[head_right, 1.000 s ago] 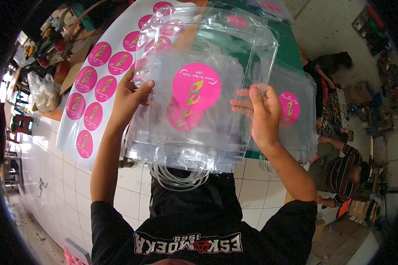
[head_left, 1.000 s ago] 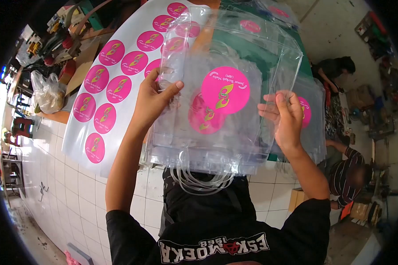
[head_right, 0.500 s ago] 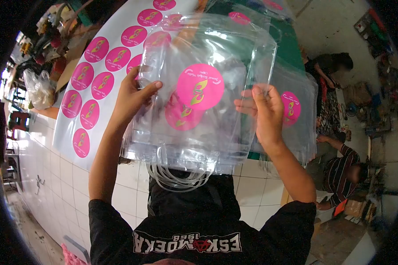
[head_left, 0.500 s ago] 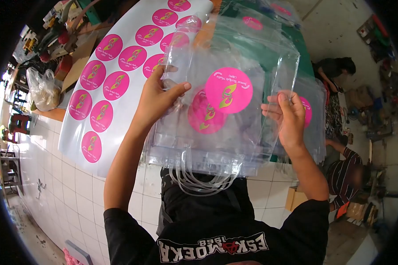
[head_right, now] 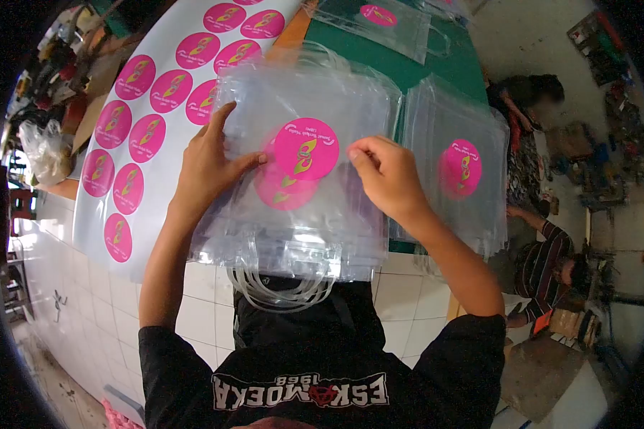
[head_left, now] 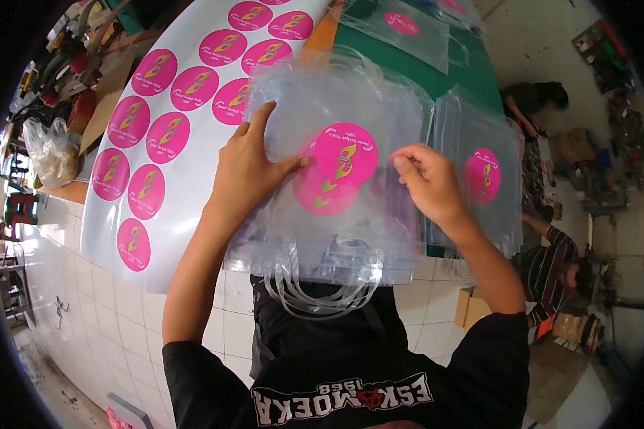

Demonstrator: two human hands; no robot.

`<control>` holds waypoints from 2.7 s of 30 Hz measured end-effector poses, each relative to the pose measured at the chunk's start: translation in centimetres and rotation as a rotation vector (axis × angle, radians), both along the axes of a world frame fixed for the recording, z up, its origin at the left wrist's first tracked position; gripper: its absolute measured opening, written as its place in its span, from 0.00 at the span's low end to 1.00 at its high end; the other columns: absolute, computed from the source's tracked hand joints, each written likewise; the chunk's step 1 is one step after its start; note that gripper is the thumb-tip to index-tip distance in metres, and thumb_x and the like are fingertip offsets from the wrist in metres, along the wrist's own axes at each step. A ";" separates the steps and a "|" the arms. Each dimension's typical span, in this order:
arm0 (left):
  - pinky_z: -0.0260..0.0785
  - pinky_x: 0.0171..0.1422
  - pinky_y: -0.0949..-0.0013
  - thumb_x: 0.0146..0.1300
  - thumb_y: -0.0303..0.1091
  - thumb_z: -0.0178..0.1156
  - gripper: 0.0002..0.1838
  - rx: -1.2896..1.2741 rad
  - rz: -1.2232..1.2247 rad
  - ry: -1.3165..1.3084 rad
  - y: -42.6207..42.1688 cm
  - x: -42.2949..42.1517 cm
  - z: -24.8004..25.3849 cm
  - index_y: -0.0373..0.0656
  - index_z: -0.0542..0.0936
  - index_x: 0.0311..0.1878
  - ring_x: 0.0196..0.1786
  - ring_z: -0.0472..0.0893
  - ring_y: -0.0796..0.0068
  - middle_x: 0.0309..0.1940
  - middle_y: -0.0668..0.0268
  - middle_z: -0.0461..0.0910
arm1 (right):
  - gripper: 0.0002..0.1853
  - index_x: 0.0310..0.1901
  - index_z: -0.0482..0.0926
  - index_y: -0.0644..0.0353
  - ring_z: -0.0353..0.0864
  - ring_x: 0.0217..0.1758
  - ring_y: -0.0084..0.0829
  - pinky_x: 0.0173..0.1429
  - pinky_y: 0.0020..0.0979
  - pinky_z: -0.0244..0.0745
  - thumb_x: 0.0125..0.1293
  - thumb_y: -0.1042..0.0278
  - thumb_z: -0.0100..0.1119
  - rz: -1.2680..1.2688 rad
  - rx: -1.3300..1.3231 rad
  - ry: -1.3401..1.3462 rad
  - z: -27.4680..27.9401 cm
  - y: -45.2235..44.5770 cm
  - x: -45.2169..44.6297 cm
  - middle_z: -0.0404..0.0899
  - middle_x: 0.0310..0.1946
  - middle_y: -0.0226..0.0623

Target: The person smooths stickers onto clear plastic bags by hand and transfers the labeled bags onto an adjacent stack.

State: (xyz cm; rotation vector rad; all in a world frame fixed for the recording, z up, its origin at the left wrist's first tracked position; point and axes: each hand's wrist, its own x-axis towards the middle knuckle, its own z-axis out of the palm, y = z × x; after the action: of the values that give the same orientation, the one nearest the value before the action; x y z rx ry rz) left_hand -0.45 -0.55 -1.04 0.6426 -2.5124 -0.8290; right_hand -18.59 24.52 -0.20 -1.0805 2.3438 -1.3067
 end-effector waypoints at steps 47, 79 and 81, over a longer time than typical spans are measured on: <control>0.82 0.41 0.51 0.49 0.54 0.84 0.48 -0.054 0.028 -0.075 0.2 0.2 -1.4 0.41 0.77 0.71 0.37 0.88 0.47 0.45 0.51 0.83 | 0.06 0.40 0.87 0.63 0.88 0.33 0.46 0.38 0.41 0.80 0.72 0.71 0.63 -0.062 0.164 0.401 -2.2 -2.6 -0.1 0.88 0.32 0.45; 0.64 0.32 0.79 0.39 0.40 0.92 0.61 0.058 -0.034 0.507 -0.3 0.7 -2.2 0.46 0.73 0.81 0.33 0.68 0.86 0.39 0.73 0.72 | 0.27 0.72 0.65 0.71 0.88 0.41 0.29 0.46 0.34 0.88 0.77 0.76 0.62 -0.189 -0.623 -0.084 3.8 1.7 -0.3 0.87 0.41 0.43; 0.66 0.33 0.78 0.39 0.39 0.92 0.60 0.143 -0.030 0.460 -0.4 0.7 -2.4 0.45 0.73 0.81 0.35 0.69 0.87 0.41 0.73 0.73 | 0.27 0.72 0.65 0.71 0.88 0.40 0.28 0.45 0.34 0.88 0.77 0.76 0.62 -0.175 -0.653 -0.050 4.2 1.9 0.3 0.87 0.40 0.44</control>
State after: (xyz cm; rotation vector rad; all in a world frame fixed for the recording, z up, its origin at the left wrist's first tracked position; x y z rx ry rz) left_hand 0.23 -0.91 -3.45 0.4016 -2.0658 -1.0403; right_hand -18.26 26.43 4.00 -0.9844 2.0486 -2.2283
